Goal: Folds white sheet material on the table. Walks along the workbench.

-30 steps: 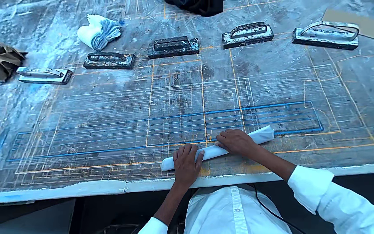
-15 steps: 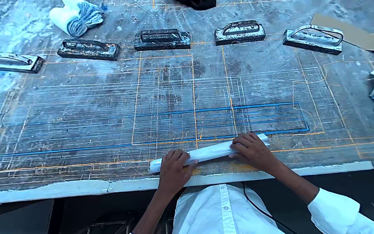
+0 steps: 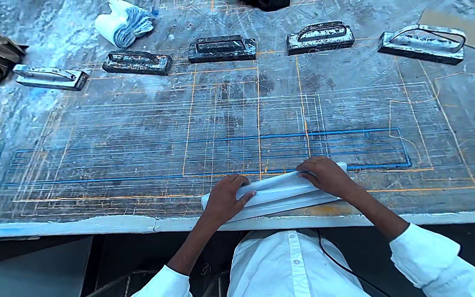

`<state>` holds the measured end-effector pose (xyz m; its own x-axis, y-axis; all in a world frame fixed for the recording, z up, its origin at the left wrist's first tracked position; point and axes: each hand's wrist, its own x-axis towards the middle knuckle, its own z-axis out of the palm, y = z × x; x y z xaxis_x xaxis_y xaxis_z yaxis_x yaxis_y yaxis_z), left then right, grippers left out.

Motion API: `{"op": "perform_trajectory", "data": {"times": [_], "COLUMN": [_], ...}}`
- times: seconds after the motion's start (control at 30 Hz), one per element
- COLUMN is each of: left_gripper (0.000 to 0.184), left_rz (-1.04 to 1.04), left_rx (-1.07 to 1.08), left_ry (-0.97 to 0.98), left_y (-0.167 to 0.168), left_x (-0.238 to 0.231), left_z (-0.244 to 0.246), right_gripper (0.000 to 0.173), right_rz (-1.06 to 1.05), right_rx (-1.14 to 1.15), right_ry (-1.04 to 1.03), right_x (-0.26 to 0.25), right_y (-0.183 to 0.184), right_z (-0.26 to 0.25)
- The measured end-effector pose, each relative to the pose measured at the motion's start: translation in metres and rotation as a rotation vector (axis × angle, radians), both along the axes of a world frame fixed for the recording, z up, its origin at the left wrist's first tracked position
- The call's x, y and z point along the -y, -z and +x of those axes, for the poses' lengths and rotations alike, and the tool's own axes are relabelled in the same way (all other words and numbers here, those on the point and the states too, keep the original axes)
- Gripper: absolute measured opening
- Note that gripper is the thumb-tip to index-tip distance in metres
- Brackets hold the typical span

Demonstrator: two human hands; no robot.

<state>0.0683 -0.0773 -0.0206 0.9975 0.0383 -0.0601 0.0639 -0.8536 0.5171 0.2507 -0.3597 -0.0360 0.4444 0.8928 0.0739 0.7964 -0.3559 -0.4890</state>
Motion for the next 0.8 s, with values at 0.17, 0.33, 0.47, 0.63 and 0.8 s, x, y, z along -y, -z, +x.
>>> {"op": "perform_trajectory", "data": {"times": [0.17,0.33,0.47,0.63,0.8], "left_gripper": [0.030,0.018,0.016,0.018,0.020], "left_rz": [-0.031,0.131,0.318,0.410,0.009], "left_rx": [0.043,0.136,0.300,0.290,-0.003], "left_ry": [0.006,0.126,0.245,0.282,0.143], "left_y": [0.007,0.002,0.020,0.025,-0.002], "left_x": [0.004,0.000,0.003,0.015,-0.005], "left_z": [-0.005,-0.006,-0.015,-0.028,-0.015], "right_gripper": [0.008,0.018,0.023,0.024,0.025], "right_rz": [0.145,0.187,0.230,0.235,0.200], "right_rx": [0.249,0.396,0.409,0.430,0.251], "right_ry": [-0.016,-0.003,-0.030,-0.095,-0.089], "right_x": [0.003,0.010,0.017,0.023,0.024], "right_y": [0.011,0.018,0.020,0.028,0.023], "right_z": [-0.018,-0.036,-0.042,-0.048,-0.043]}}
